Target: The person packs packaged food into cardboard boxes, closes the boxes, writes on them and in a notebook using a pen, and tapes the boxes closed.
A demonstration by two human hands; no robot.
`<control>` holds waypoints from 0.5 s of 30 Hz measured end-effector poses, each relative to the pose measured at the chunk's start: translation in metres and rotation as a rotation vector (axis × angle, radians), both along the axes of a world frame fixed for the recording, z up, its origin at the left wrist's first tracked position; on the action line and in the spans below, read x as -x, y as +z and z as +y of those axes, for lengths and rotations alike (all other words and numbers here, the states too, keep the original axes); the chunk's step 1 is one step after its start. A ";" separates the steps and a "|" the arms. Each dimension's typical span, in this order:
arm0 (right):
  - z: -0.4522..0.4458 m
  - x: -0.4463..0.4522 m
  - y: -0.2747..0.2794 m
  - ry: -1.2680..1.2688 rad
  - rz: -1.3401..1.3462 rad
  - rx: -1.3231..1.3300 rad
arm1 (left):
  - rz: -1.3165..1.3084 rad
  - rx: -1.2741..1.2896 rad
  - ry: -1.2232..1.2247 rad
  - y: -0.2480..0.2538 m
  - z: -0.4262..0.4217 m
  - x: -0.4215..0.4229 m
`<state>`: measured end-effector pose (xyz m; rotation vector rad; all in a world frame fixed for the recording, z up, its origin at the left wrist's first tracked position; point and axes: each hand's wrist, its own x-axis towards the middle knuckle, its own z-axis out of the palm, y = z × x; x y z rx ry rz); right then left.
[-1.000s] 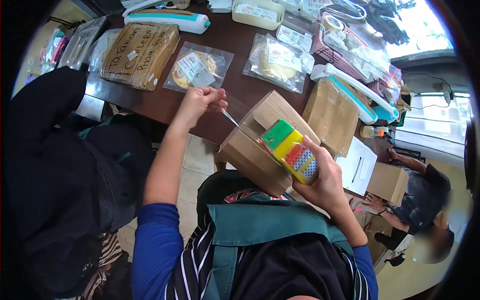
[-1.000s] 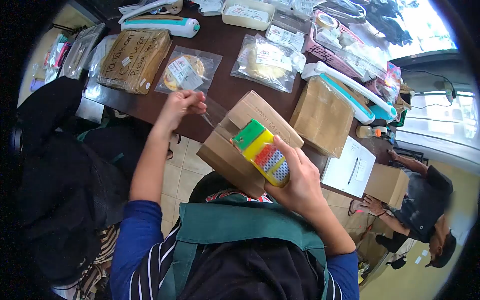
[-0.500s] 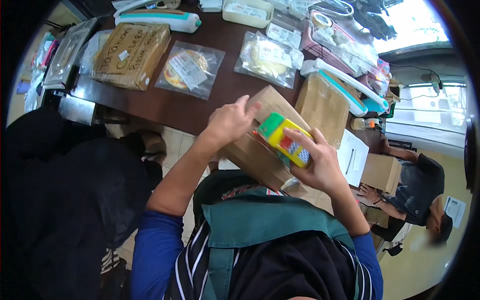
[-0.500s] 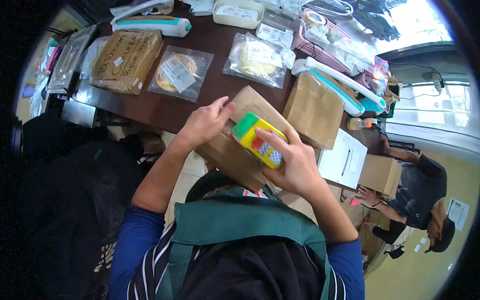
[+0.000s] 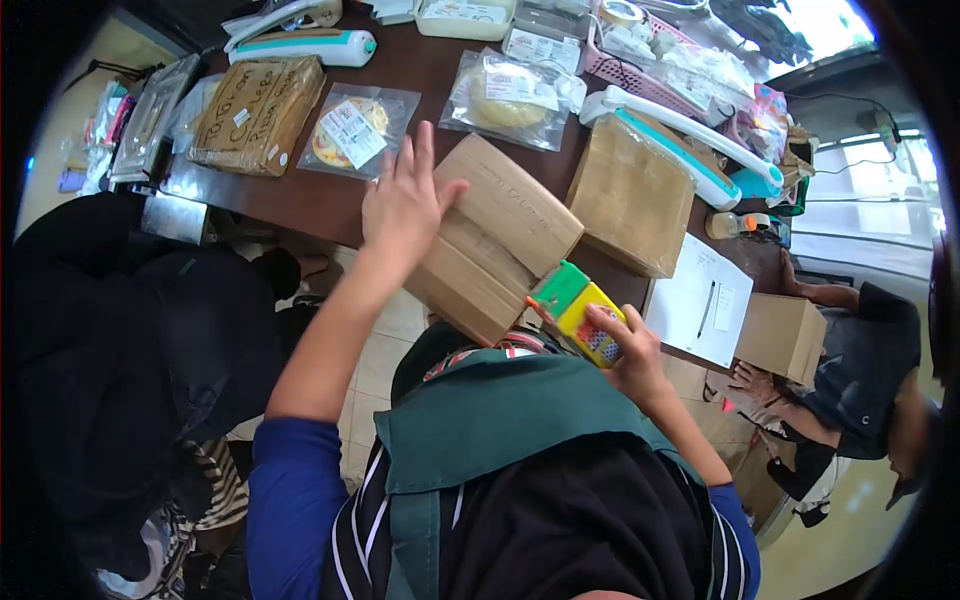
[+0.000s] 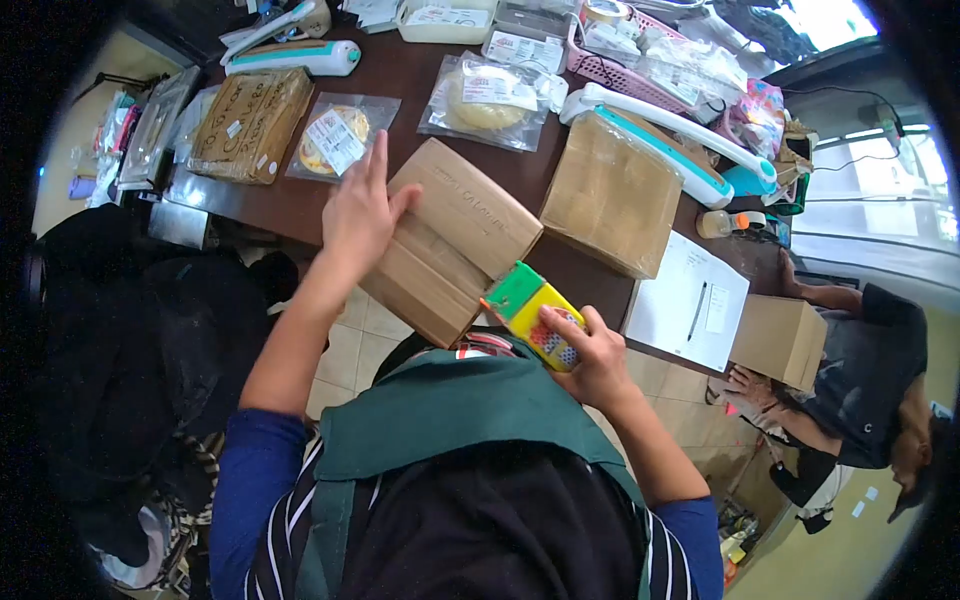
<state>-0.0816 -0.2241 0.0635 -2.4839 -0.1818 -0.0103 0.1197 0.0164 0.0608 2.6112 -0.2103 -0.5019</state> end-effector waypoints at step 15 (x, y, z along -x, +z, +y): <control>-0.034 0.032 -0.097 0.034 -0.079 0.085 | -0.349 -0.307 -0.605 -0.011 -0.074 0.081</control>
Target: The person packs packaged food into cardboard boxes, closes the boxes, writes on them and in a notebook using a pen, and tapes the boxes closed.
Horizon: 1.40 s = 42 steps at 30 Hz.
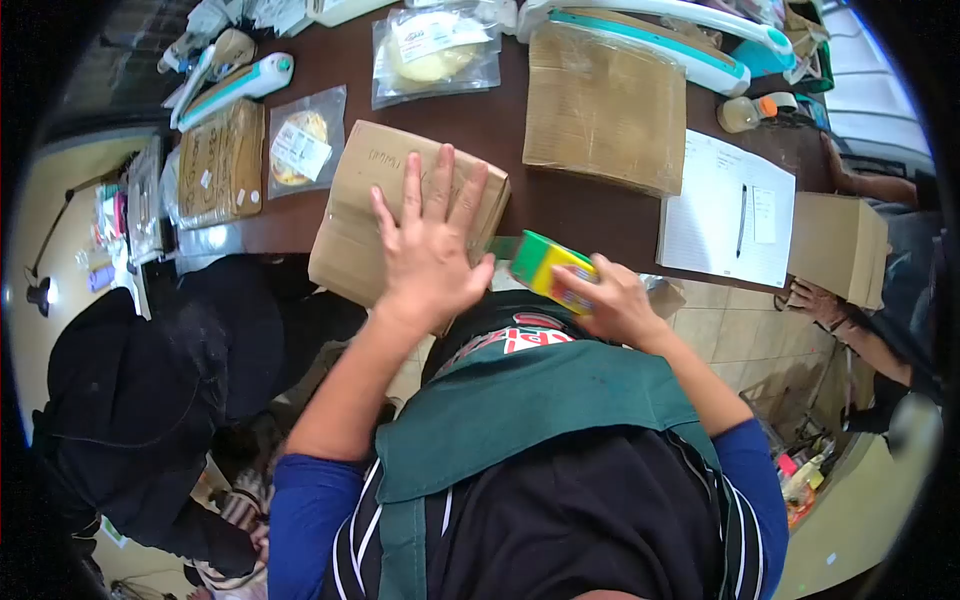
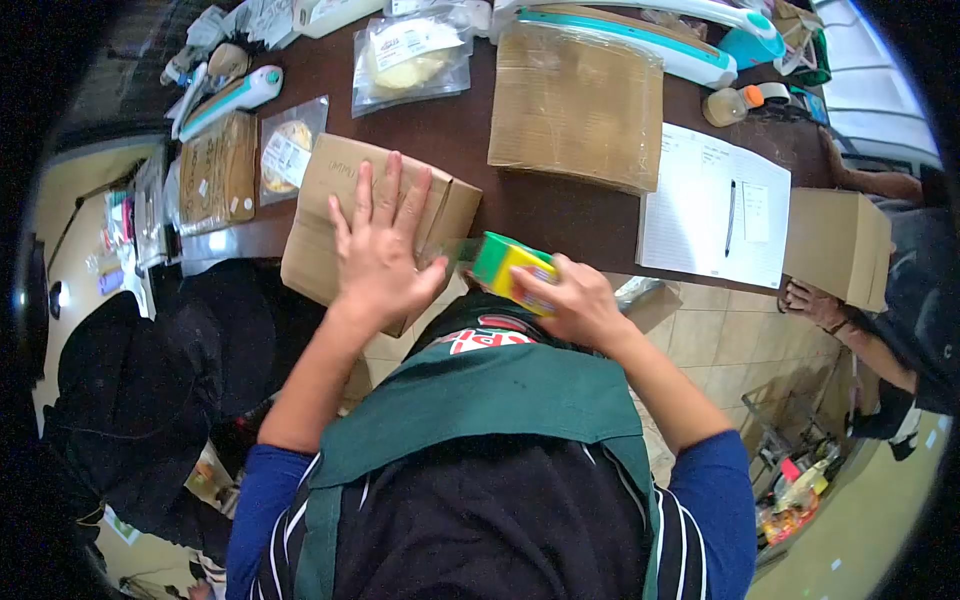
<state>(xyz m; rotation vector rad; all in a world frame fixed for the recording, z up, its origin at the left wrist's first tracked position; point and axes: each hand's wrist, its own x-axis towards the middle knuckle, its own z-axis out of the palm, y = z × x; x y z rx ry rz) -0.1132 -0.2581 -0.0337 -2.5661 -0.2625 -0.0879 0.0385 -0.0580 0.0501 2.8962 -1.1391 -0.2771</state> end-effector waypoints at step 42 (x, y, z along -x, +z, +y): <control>0.172 -0.084 -0.123 -0.833 0.420 -2.029 | 1.391 1.022 0.532 -0.042 0.137 -0.046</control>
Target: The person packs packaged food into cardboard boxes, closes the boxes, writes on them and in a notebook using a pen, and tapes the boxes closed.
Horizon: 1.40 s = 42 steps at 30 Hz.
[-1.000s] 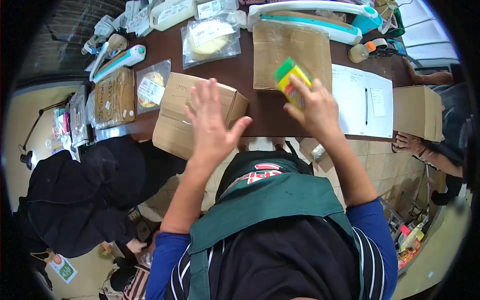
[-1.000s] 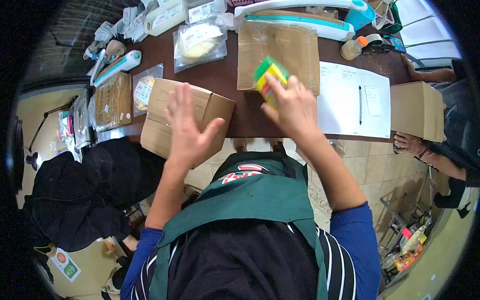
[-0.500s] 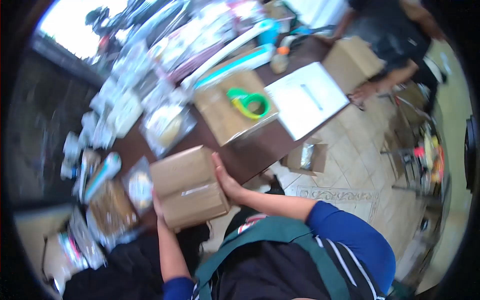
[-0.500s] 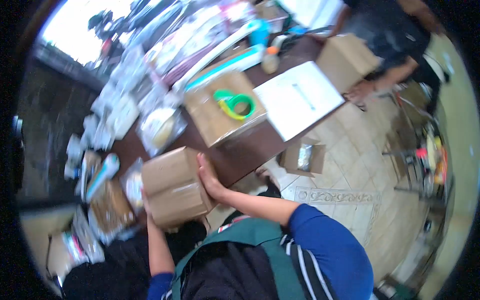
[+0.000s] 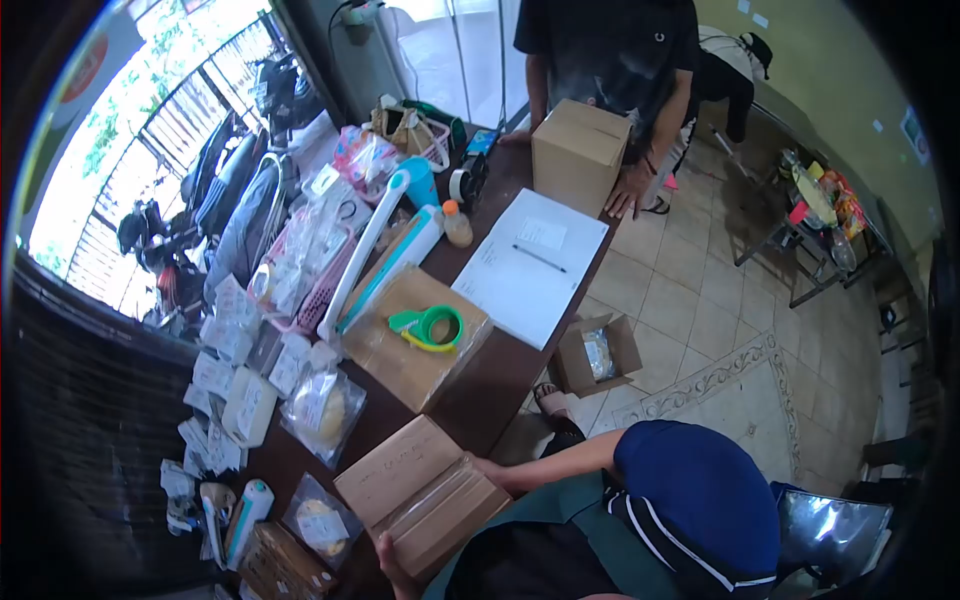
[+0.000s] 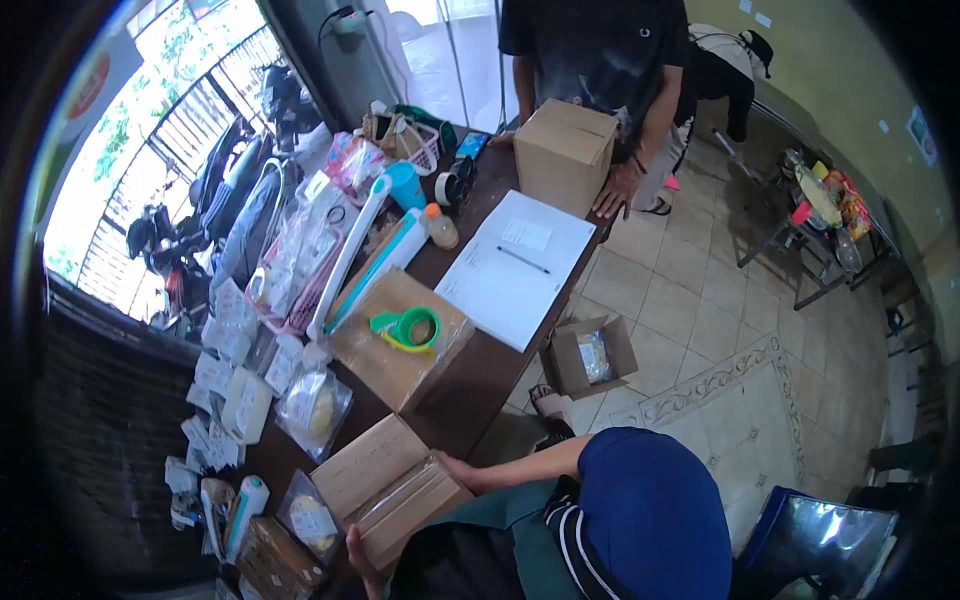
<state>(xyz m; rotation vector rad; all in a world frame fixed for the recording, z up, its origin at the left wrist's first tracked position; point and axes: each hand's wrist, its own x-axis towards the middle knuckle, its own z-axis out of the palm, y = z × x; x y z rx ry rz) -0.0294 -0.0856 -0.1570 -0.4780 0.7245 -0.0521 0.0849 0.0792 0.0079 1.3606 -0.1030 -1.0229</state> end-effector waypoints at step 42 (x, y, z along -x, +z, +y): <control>-0.558 0.213 0.203 -1.316 0.133 0.688 | 0.013 0.732 -0.547 0.134 -0.765 0.158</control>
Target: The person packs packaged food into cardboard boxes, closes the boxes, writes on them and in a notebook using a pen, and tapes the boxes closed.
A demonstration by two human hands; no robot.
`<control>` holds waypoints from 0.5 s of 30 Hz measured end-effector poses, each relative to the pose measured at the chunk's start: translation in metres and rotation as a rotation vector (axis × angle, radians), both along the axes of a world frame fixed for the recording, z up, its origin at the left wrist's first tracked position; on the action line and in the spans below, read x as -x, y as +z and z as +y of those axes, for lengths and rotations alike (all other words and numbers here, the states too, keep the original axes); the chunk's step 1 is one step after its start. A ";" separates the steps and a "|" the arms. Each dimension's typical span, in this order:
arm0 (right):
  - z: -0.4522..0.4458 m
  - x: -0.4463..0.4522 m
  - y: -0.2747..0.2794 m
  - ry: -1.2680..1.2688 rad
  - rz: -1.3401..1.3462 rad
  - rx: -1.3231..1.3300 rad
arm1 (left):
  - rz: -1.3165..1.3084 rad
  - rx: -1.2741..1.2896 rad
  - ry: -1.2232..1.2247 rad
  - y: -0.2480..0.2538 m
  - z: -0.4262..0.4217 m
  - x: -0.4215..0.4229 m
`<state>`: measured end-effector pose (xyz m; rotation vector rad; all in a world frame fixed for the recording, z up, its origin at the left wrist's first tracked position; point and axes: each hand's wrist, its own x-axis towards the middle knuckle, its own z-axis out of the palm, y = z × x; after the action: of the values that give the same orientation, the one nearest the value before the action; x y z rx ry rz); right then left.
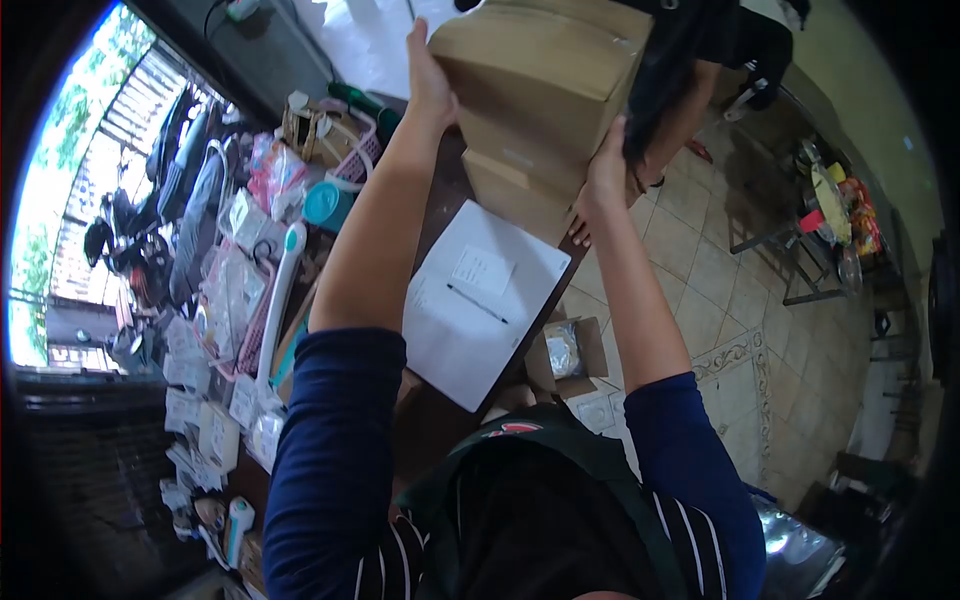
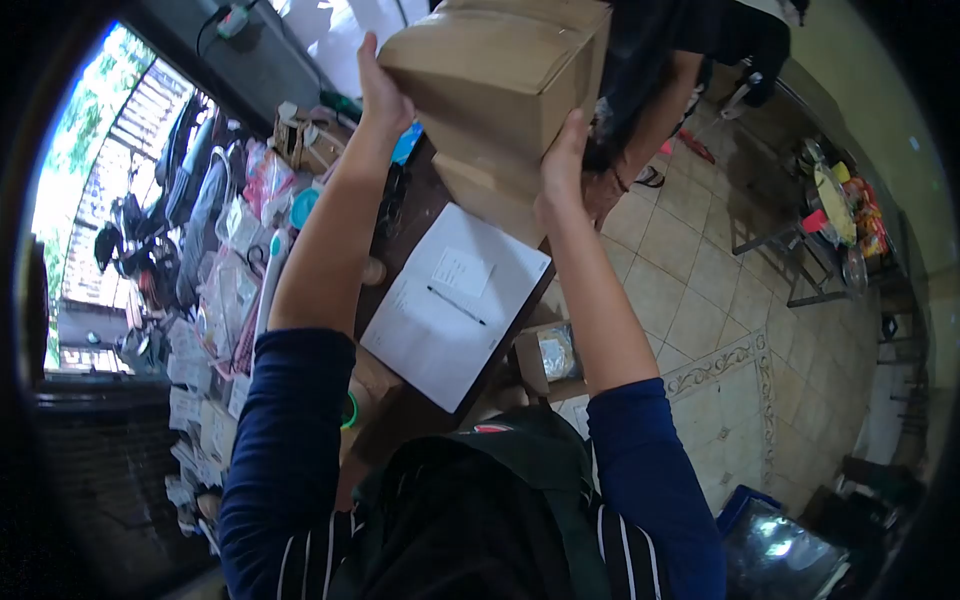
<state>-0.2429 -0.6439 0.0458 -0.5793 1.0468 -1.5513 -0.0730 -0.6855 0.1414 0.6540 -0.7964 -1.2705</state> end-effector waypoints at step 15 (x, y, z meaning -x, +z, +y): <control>0.164 -0.045 -0.089 0.611 1.192 0.545 | -1.467 -0.170 0.541 -0.212 0.227 -0.083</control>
<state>-0.1981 -0.4802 -0.0430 -2.1397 1.0735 -0.8332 0.0101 -0.4590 -0.0704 1.8498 -1.5125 -0.1765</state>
